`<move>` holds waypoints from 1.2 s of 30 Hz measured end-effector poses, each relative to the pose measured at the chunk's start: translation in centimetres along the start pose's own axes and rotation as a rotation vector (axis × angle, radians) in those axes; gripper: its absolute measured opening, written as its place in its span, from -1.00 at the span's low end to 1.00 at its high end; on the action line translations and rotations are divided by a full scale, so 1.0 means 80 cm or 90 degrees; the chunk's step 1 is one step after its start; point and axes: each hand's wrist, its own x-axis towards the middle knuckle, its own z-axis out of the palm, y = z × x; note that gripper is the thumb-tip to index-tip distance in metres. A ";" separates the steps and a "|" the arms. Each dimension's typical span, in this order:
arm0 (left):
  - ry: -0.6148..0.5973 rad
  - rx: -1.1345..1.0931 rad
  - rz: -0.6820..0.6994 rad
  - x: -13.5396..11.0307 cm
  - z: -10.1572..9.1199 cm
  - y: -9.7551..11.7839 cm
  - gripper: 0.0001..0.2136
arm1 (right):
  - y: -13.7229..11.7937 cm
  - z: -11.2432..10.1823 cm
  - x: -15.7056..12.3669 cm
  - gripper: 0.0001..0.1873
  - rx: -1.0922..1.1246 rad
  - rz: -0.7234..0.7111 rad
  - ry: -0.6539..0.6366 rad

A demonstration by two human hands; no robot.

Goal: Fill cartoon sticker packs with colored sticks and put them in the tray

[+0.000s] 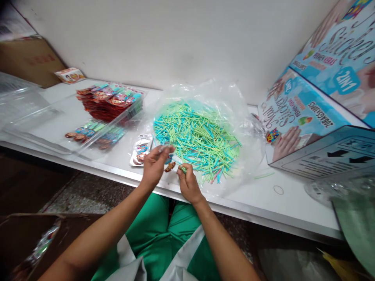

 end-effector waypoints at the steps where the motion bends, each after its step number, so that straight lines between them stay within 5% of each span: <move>1: 0.031 -0.010 0.003 0.004 -0.005 0.006 -0.74 | 0.000 0.000 0.000 -0.88 -0.001 0.006 0.014; 9: 0.028 -0.010 -0.045 -0.006 -0.033 0.000 -0.73 | 0.007 -0.003 0.002 -0.83 -0.055 0.038 -0.079; 22: -0.090 -0.121 -0.354 -0.047 -0.053 -0.005 -0.69 | -0.050 -0.046 0.018 -0.79 -0.170 0.007 -0.174; 30: -0.206 -0.114 -0.376 -0.055 -0.046 0.001 -0.64 | -0.068 -0.042 0.022 -0.81 -0.218 -0.009 -0.233; 36: -0.192 -0.040 -0.338 -0.056 -0.054 -0.007 -0.65 | -0.072 -0.048 0.020 -0.83 -0.248 -0.044 -0.283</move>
